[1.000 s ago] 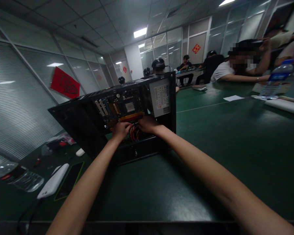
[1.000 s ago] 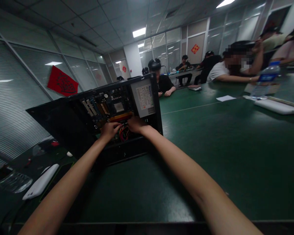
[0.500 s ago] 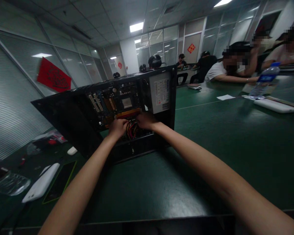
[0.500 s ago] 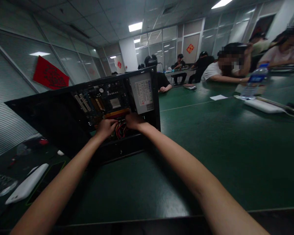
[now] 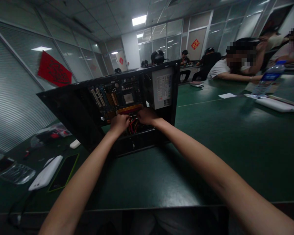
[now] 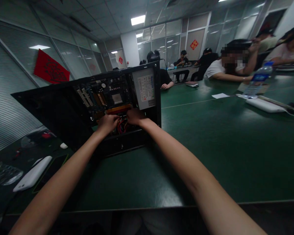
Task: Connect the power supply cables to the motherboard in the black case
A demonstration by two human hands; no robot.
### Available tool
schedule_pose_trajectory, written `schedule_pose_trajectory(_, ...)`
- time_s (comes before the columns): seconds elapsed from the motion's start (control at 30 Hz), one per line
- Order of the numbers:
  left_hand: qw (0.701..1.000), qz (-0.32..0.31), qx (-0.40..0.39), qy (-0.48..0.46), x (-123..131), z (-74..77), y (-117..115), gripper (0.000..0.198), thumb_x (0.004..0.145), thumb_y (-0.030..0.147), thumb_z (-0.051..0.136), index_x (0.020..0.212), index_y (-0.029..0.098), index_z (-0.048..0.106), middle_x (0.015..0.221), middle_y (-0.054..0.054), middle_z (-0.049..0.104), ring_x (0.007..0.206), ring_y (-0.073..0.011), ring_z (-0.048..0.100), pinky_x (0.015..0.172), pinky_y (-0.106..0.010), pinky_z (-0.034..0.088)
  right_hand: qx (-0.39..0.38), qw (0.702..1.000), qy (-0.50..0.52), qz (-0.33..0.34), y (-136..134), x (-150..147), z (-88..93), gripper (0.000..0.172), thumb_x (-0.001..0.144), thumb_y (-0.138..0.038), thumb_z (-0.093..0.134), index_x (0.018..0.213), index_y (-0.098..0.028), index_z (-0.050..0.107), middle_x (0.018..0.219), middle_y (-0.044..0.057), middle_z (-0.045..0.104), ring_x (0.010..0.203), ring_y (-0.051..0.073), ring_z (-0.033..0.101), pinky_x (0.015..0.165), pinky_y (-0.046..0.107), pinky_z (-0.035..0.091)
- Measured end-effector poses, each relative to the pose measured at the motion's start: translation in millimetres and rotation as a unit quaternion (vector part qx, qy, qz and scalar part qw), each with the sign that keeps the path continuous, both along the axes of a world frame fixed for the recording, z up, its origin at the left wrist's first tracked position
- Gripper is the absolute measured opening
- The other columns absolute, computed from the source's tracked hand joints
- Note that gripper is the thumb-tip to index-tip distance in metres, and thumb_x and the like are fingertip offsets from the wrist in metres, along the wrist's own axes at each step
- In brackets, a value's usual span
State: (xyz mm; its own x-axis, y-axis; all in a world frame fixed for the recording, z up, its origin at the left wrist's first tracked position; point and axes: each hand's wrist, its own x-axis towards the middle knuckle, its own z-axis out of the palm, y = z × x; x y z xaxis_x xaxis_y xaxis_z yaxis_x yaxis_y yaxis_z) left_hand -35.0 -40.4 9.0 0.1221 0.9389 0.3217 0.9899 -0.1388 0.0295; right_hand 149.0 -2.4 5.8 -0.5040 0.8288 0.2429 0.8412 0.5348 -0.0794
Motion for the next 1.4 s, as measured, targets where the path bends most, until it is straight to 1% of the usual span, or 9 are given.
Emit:
schedule_pose_trajectory(0.23,0.998,-0.03,-0.001,-0.062,-22,1.0,-16,0.038,0.104,0.028,0.048,0.129,0.02,0.076,0.128,-0.01,0.078,0.119,-0.0284,0.073,0.099,-0.035,0.054,0.007,0.998,0.0,0.055,-10,18,-0.5,0.038,0.108,-0.034,0.047,0.124,-0.015,0.076,0.121,0.015,0.077,0.112,0.027,0.071,0.089,0.03,0.05)
schedule_pose_trajectory(0.33,0.993,-0.086,-0.04,-0.074,-29,1.9,-33,0.035,0.104,0.032,0.049,0.119,0.022,0.079,0.12,-0.006,0.081,0.111,-0.0242,0.075,0.094,-0.029,0.054,-0.013,0.999,0.015,0.042,-17,26,-4.3,0.043,0.112,-0.038,0.042,0.12,-0.015,0.077,0.119,0.014,0.077,0.108,0.024,0.072,0.088,0.028,0.049)
schedule_pose_trajectory(0.4,0.991,-0.1,-0.051,-0.072,-33,2.0,-50,0.038,0.105,0.038,0.047,0.108,0.022,0.081,0.109,-0.006,0.083,0.101,-0.0251,0.077,0.086,-0.03,0.055,-0.014,0.999,0.023,0.038,-23,31,-7.0,0.045,0.113,-0.041,0.04,0.121,-0.016,0.077,0.121,0.013,0.077,0.107,0.022,0.072,0.086,0.026,0.048)
schedule_pose_trajectory(0.53,0.994,-0.067,-0.083,-0.01,-46,-0.1,-88,0.053,0.108,0.052,0.037,0.102,0.022,0.081,0.099,-0.01,0.082,0.092,-0.0289,0.077,0.076,-0.033,0.051,0.003,0.999,0.03,0.03,-41,43,-11.9,0.052,0.113,-0.05,0.036,0.123,-0.02,0.077,0.118,0.013,0.078,0.102,0.024,0.074,0.079,0.027,0.05)
schedule_pose_trajectory(0.67,0.986,0.0,-0.128,0.102,-61,-3.3,-115,0.057,0.1,0.067,0.049,0.117,0.02,0.077,0.103,-0.014,0.081,0.096,-0.0368,0.076,0.074,-0.037,0.052,-0.009,0.998,-0.049,0.028,-63,57,-21.0,0.073,0.104,-0.074,0.037,0.107,-0.016,0.081,0.102,0.017,0.079,0.096,0.031,0.076,0.076,0.032,0.052)
schedule_pose_trajectory(0.8,0.985,0.03,-0.128,0.113,-67,-5.4,-119,0.055,0.1,0.066,0.05,0.119,0.021,0.076,0.103,-0.014,0.08,0.1,-0.0378,0.076,0.077,-0.038,0.054,0.03,0.993,-0.11,0.0,-75,62,-31.9,0.069,0.097,-0.076,0.051,0.103,-0.014,0.08,0.098,0.019,0.078,0.097,0.034,0.077,0.077,0.035,0.054)
schedule_pose_trajectory(0.97,0.989,0.04,-0.099,0.105,-66,-11.4,-120,0.054,0.1,0.066,0.049,0.12,0.024,0.075,0.105,-0.013,0.081,0.101,-0.0372,0.076,0.077,-0.038,0.053,0.048,0.993,-0.105,-0.009,-73,60,-39.0,0.069,0.098,-0.076,0.049,0.104,-0.015,0.08,0.096,0.018,0.078,0.098,0.034,0.078,0.077,0.035,0.055)
schedule_pose_trajectory(1.17,0.991,0.039,-0.08,0.103,-66,-16.2,-122,0.049,0.099,0.064,0.052,0.12,0.026,0.075,0.108,-0.011,0.081,0.101,-0.0347,0.077,0.074,-0.035,0.051,0.046,0.994,-0.1,-0.003,-72,60,-40.7,0.066,0.099,-0.073,0.051,0.106,-0.014,0.079,0.097,0.019,0.078,0.097,0.034,0.078,0.076,0.035,0.055)
schedule_pose_trajectory(1.4,0.991,0.044,-0.081,0.1,-64,-13.7,-121,0.047,0.099,0.062,0.054,0.12,0.026,0.076,0.108,-0.01,0.082,0.101,-0.0352,0.077,0.075,-0.037,0.052,0.038,0.995,-0.091,0.0,-72,59,-39.7,0.066,0.099,-0.074,0.051,0.106,-0.015,0.08,0.096,0.019,0.078,0.097,0.034,0.078,0.078,0.035,0.056)
